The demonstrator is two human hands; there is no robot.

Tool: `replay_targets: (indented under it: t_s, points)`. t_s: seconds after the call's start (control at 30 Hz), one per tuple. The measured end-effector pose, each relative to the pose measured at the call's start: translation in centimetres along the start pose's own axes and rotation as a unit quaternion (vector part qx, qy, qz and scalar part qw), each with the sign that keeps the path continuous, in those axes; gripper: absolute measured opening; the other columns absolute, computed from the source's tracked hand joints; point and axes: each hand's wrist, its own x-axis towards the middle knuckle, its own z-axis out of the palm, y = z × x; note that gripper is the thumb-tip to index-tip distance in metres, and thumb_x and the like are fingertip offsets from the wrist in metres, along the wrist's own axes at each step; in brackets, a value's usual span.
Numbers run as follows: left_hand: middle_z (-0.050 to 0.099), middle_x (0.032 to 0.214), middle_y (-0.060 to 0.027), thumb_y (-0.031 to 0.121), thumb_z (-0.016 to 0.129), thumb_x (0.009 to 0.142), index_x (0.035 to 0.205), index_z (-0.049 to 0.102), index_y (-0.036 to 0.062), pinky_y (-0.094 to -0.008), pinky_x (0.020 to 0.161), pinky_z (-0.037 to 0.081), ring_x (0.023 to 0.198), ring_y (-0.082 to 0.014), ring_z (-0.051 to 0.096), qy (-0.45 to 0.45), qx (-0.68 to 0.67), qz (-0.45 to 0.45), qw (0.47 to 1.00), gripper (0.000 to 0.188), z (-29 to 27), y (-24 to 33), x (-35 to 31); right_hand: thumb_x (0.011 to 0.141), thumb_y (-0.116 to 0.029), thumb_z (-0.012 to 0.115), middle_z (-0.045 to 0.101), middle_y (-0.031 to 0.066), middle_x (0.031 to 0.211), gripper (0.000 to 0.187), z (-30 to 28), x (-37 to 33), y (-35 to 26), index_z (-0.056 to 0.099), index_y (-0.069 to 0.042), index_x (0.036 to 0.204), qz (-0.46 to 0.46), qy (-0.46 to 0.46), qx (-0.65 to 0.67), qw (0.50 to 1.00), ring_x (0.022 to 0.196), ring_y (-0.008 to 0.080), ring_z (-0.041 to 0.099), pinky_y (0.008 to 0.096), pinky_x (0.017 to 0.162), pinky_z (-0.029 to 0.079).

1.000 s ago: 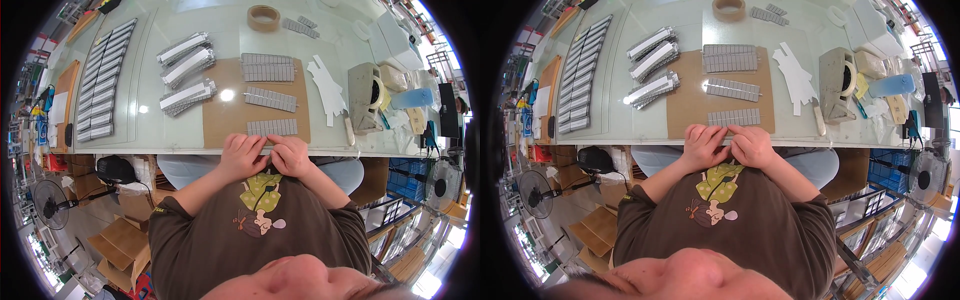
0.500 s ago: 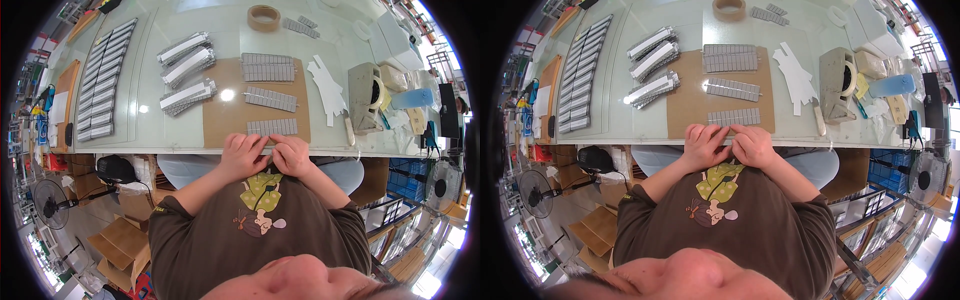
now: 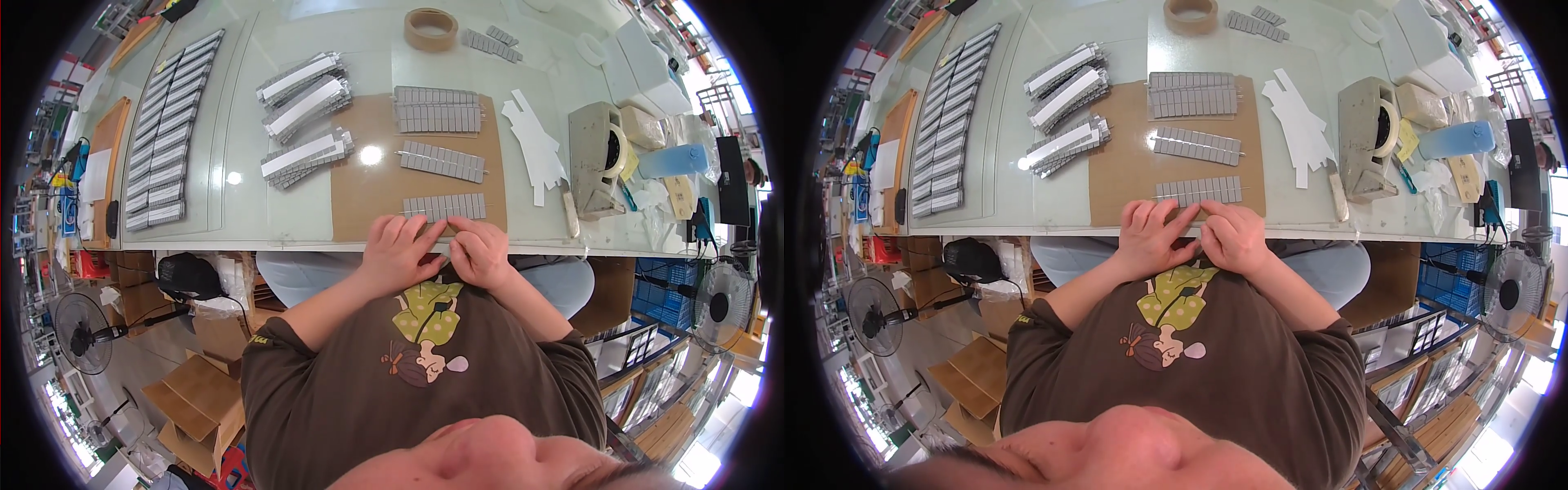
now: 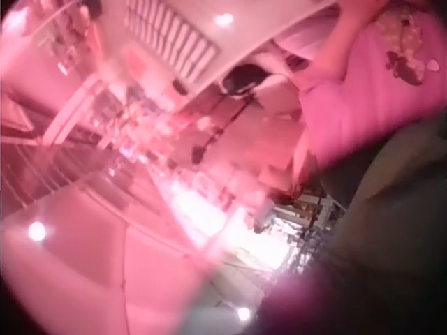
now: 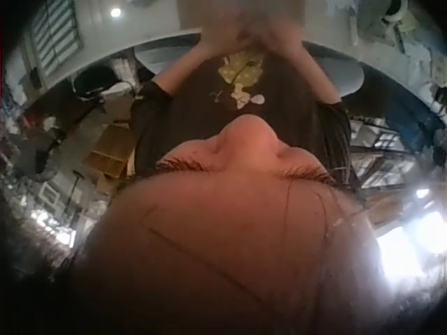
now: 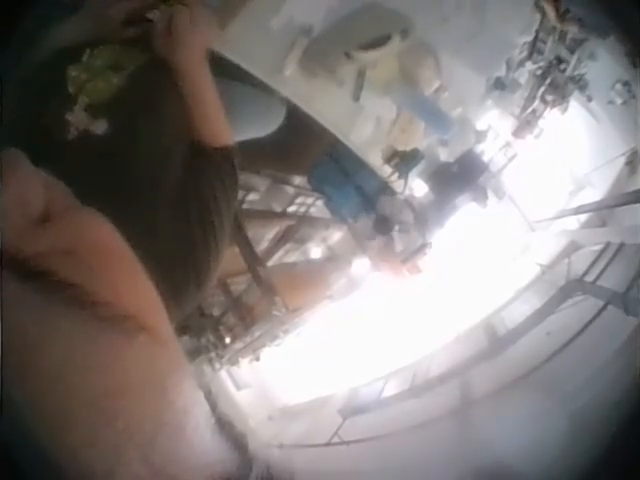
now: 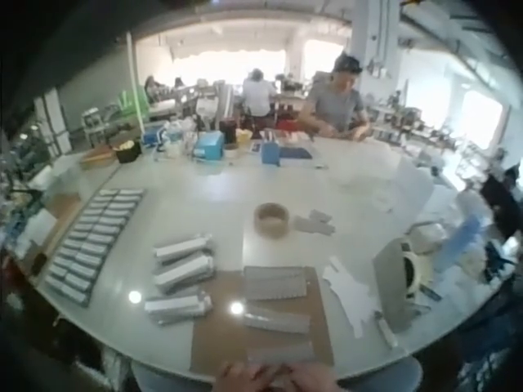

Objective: The recorder applies white adhesive strips to small metal components at a workbench in a factory setting.

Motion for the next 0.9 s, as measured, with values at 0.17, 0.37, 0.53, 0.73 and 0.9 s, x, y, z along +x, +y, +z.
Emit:
replay_targets:
  t_s: [0.17,0.37,0.53,0.73,0.9]
  points:
    - [0.056,0.120,-0.0033,0.043,0.077,0.079,0.127,0.069,0.0183,-0.0439,0.099,0.042,0.111,-0.0229,0.052,-0.012,0.000,-0.003,1.000,0.054,0.3,0.1,0.2,0.077,-0.005,0.072,0.073,0.0153,0.104,0.012,-0.2,0.3,0.1,0.061,-0.004,0.082,-0.006,0.006,-0.014,1.000,0.070,0.0296,0.068,0.0397,0.061,0.055]
    - [0.056,0.118,-0.0039,0.051,0.075,0.080,0.130,0.068,0.0244,-0.0467,0.099,0.038,0.110,-0.0240,0.052,-0.081,0.015,-0.019,0.996,0.057,-0.3,0.3,-0.1,0.077,-0.014,0.071,0.073,0.0110,0.105,0.010,0.1,-0.3,-0.5,0.061,-0.010,0.076,0.040,-0.034,-0.015,0.998,0.073,0.0320,0.067,0.0451,0.064,0.054]
    - [0.056,0.116,-0.0032,0.051,0.077,0.077,0.126,0.071,0.0252,-0.0447,0.099,0.039,0.111,-0.0236,0.051,-0.026,0.062,0.026,0.997,0.056,-0.3,0.4,0.1,0.084,-0.012,0.068,0.072,0.0119,0.105,0.011,-0.3,-0.4,-0.7,0.059,-0.006,0.080,0.021,-0.021,-0.010,1.000,0.072,0.0327,0.067,0.0445,0.061,0.054]
    - [0.056,0.117,-0.0034,0.051,0.078,0.074,0.126,0.072,0.0233,-0.0442,0.101,0.037,0.114,-0.0230,0.050,-0.008,0.074,0.034,0.997,0.058,0.2,0.6,0.3,0.084,-0.012,0.068,0.073,0.0121,0.104,0.009,-0.6,-0.1,-0.5,0.062,-0.005,0.085,-0.006,0.007,0.004,1.000,0.069,0.0343,0.067,0.0444,0.057,0.053]
    - [0.056,0.116,-0.0036,0.051,0.078,0.074,0.127,0.072,0.0233,-0.0451,0.101,0.037,0.114,-0.0234,0.050,0.002,0.077,0.047,0.996,0.060,0.4,0.6,0.6,0.086,-0.012,0.067,0.071,0.0094,0.103,0.011,-0.9,-0.1,-0.5,0.058,-0.006,0.084,-0.009,0.022,-0.007,1.000,0.075,0.0322,0.068,0.0444,0.062,0.054]
